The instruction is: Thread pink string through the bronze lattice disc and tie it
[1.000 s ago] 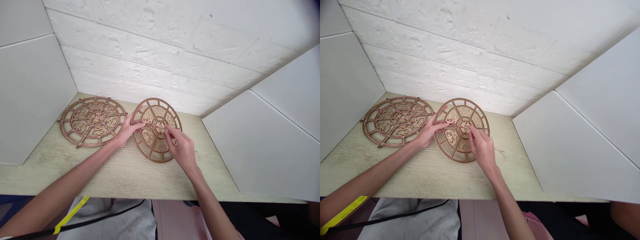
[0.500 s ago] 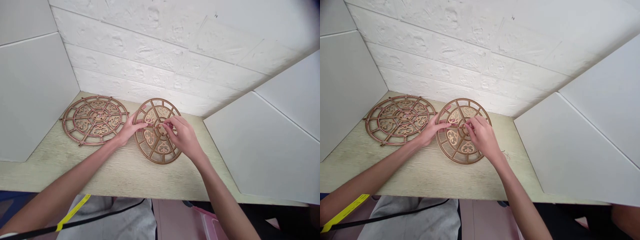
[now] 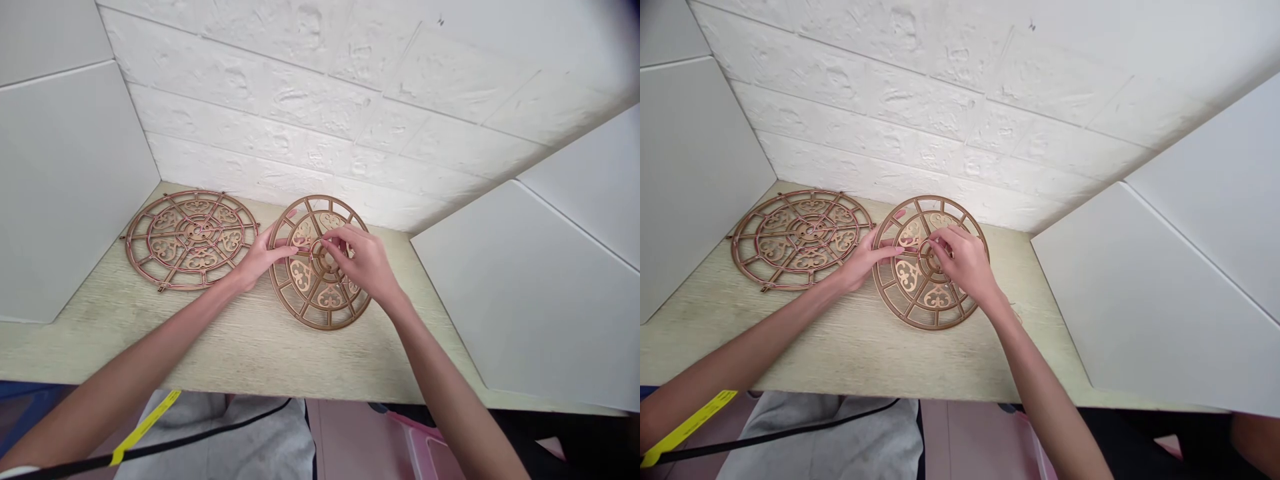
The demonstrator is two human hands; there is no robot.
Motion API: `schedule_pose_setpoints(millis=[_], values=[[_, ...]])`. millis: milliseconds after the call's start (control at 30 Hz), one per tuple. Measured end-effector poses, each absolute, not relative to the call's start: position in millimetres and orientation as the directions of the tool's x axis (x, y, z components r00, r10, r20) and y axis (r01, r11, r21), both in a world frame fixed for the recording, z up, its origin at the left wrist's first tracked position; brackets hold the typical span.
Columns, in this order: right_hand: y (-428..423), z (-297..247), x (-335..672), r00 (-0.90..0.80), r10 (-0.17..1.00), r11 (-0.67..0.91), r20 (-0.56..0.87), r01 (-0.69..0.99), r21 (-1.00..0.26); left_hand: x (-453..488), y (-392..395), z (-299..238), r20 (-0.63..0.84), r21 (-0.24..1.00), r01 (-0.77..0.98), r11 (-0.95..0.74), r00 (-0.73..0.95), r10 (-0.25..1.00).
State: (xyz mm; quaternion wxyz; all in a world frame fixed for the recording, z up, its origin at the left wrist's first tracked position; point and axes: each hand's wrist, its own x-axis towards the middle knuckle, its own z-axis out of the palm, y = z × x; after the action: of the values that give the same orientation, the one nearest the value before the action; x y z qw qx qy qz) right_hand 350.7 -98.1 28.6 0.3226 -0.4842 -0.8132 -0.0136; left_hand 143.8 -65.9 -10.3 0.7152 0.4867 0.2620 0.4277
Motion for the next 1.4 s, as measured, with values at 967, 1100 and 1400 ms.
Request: schedule_pose_setpoints(millis=[967,1100,1400], values=[[-100.8,-1.3,366.9,-0.151,0.824,0.481,0.546,0.695,-0.534,142.3,-61.4,-16.1,-0.032,0.930,-0.287,0.229,0.557,0.830],[-103.8,-2.6,364.2,-0.140,0.822,0.479,0.552,0.694,-0.538,141.8,-63.1,-13.9,-0.015,0.934,-0.288,0.212,0.561,0.828],[-106.2,-1.7,352.9,-0.048,0.821,0.412,0.569,0.741,-0.531,142.4,-63.2,-12.6,-0.009,0.929,-0.296,0.224,0.585,0.811]])
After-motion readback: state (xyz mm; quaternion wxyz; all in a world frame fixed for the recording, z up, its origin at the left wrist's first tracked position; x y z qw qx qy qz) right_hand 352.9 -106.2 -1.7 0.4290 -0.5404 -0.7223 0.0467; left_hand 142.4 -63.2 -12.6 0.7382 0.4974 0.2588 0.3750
